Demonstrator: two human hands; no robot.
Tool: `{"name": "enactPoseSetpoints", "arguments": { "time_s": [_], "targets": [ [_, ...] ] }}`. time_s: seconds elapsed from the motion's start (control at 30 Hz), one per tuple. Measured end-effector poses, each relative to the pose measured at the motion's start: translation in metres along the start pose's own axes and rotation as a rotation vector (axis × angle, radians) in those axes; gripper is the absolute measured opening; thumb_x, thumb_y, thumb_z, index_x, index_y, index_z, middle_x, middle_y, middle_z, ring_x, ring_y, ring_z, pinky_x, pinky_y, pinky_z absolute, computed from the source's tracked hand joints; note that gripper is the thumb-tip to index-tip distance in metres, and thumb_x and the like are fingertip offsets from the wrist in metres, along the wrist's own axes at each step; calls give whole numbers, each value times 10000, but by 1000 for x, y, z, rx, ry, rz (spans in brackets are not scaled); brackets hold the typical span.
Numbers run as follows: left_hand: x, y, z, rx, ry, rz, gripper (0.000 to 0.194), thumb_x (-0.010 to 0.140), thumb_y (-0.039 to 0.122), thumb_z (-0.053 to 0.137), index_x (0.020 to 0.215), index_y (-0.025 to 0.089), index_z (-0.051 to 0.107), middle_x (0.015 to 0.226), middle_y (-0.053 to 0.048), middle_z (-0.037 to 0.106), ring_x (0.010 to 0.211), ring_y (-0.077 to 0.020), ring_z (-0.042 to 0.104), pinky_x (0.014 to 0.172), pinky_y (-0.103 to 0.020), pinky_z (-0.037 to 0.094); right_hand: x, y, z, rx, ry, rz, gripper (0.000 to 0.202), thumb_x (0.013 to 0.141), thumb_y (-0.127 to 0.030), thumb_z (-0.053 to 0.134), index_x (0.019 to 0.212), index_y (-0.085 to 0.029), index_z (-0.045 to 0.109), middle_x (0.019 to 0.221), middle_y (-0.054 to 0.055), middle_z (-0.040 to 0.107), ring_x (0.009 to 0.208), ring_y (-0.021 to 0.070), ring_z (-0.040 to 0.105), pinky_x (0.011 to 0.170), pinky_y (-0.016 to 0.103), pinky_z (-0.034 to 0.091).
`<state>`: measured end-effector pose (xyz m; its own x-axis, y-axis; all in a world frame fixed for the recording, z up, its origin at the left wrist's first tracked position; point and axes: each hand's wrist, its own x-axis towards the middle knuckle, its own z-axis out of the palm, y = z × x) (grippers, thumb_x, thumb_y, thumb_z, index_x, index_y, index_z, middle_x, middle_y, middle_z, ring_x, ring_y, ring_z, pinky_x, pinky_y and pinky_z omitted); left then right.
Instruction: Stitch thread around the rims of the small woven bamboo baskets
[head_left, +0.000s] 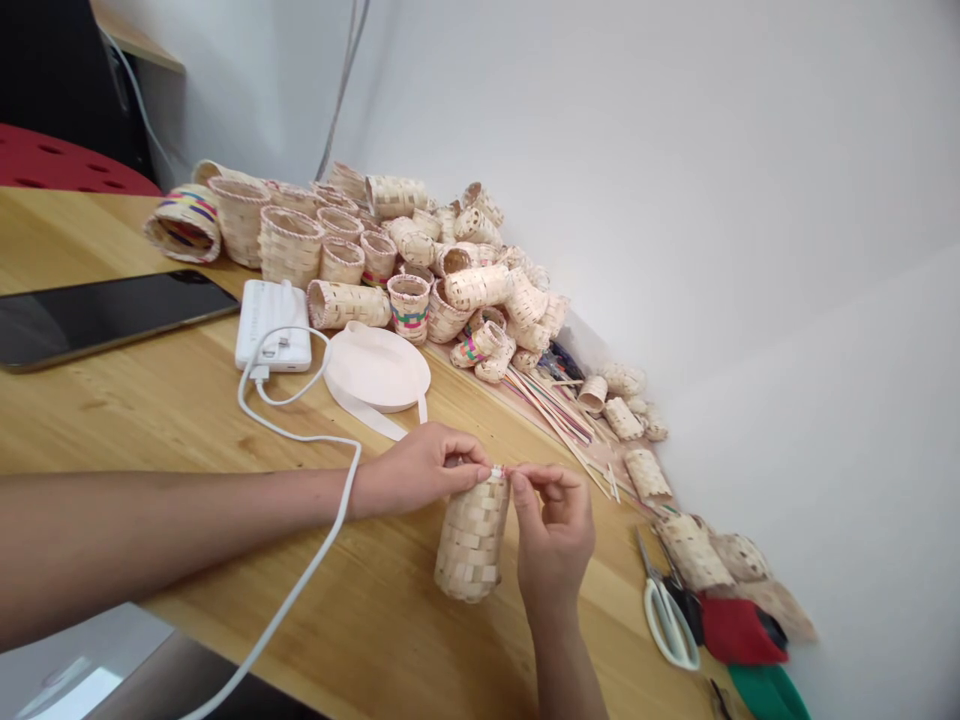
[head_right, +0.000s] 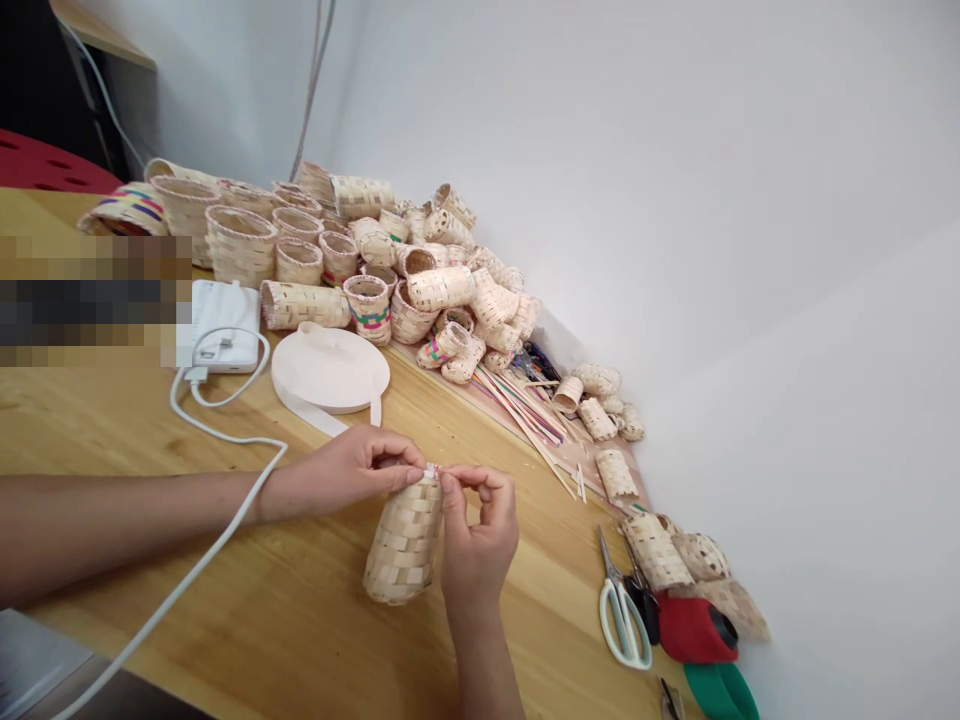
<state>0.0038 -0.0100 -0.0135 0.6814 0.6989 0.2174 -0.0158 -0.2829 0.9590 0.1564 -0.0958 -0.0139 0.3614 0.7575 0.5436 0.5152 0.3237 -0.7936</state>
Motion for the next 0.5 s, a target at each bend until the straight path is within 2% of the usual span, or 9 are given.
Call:
{"name": "enactPoseSetpoints", "arguments": {
  "time_s": [0.27,0.5],
  "targets": [
    [-1,4,-1,81,100,33,221,819,297,570,803,129,713,758,-15,704,691,-140,593,601,-200,411,3,-1,-2,54,52,84,213,810,-315,662,898,-200,507,774,-5,581,746,141,614,692,287,513],
    [-3,6,0,172,136,144,195,834,265,574,837,142,725,798,-17,723,703,-135,620,627,-202,417,6,-6,-3,183,-80,134,189,822,-311,648,890,-207,506,733,-36,542,728,129,625,682,266,521]
  ]
}}
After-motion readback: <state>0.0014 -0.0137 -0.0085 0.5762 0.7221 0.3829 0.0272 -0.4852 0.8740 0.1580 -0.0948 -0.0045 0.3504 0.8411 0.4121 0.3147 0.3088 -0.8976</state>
